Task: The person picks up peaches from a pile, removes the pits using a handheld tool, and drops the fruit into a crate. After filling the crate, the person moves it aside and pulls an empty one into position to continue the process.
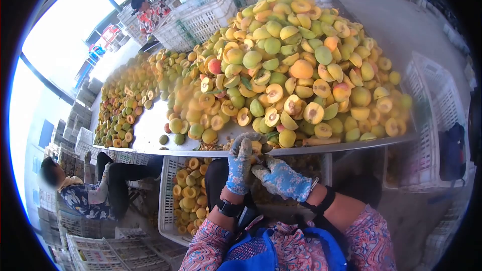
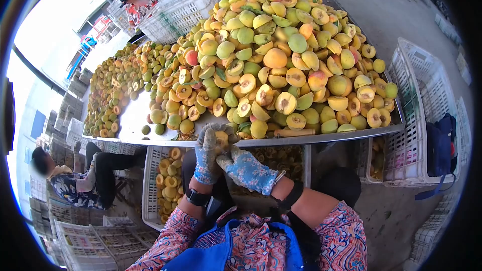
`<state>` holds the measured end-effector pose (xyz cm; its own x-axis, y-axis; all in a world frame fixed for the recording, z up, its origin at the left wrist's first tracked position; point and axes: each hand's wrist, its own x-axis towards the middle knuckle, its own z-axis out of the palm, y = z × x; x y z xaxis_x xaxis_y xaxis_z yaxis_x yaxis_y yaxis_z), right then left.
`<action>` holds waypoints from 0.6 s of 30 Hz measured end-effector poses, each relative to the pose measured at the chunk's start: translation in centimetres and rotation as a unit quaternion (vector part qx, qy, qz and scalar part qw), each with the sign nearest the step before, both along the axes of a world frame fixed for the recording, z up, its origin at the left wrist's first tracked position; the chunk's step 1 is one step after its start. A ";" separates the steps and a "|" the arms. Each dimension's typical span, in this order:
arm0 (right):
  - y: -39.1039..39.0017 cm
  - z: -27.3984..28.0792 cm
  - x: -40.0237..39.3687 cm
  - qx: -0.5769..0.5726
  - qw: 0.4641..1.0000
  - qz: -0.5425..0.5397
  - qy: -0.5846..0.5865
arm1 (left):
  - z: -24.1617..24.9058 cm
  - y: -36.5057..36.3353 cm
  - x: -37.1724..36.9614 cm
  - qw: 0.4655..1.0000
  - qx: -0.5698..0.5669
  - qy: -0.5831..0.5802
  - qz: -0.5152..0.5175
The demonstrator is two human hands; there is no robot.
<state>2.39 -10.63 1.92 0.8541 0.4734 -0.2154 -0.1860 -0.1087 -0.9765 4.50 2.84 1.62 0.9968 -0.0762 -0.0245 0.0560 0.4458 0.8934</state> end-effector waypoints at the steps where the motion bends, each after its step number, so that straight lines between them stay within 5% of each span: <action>1: -0.4 0.6 0.0 -0.001 1.000 -0.001 0.000 | -0.4 -0.2 -0.2 0.999 0.011 -0.026 0.036; 3: -1.4 1.6 0.2 0.177 0.955 0.079 0.223 | -1.1 -0.5 -0.2 0.996 0.017 -0.057 0.060; 9: -1.0 0.9 0.0 0.003 0.998 0.043 0.047 | 0.5 -1.2 -0.1 0.999 -0.008 0.013 0.031; 11: -2.0 2.9 -0.2 0.019 0.990 0.055 0.131 | 0.1 -1.6 -0.3 0.999 -0.018 0.003 0.038; 13: -2.2 1.7 -0.3 0.199 0.947 0.103 0.229 | -0.5 -1.8 -0.3 0.996 -0.032 -0.065 0.059; 16: -2.6 0.3 0.2 0.328 0.869 0.126 0.348 | -0.1 -2.1 -0.3 0.997 -0.067 -0.031 0.012; 18: -2.7 0.1 0.1 0.325 0.878 0.108 0.335 | -0.3 -2.5 0.1 0.997 -0.079 -0.016 0.013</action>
